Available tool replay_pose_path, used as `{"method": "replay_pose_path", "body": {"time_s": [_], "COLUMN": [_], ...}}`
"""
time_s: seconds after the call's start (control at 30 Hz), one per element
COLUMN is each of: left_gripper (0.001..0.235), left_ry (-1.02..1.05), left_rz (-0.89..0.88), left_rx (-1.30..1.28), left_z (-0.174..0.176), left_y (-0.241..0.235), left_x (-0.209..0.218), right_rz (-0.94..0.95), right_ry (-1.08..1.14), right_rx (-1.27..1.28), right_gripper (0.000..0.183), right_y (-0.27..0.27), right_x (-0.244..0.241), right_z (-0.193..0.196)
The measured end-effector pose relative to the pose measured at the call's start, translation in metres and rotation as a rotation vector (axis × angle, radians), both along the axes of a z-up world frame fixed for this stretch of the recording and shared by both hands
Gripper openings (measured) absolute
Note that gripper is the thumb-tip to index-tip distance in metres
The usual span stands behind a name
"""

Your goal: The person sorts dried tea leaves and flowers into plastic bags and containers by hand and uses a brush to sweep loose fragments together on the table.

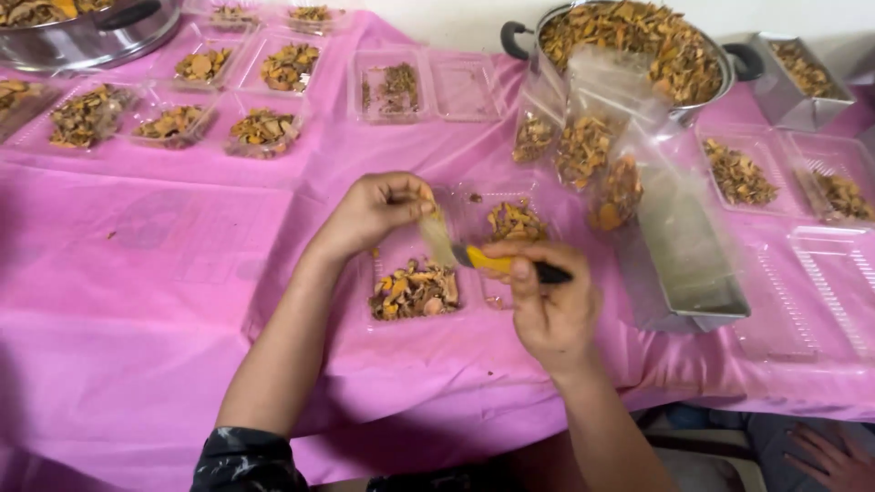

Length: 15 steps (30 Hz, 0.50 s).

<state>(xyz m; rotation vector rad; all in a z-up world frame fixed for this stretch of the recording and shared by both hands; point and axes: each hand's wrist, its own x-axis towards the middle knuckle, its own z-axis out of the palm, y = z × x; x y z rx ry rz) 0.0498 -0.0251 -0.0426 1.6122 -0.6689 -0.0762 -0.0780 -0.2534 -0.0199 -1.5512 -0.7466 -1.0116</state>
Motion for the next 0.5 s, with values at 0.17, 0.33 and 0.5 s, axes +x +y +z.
{"method": "replay_pose_path", "body": {"time_s": [0.17, 0.33, 0.5], "left_gripper": [0.02, 0.018, 0.012], "left_ry": [-0.035, -0.097, -0.389], "left_rz": [-0.047, 0.082, 0.464], "left_rx": [-0.034, 0.051, 0.721], "left_z": [0.01, 0.008, -0.001], "left_y": [0.0, 0.007, 0.014], "left_x": [-0.004, 0.004, 0.015], "right_rz": [-0.049, -0.118, -0.123], "right_ry": [-0.144, 0.025, 0.133], "right_rx": [0.081, 0.018, 0.337], "right_gripper": [0.03, 0.023, 0.02], "right_y": [-0.002, -0.014, -0.042], "right_x": [0.011, -0.008, -0.045], "right_z": [-0.002, -0.006, -0.034]}}
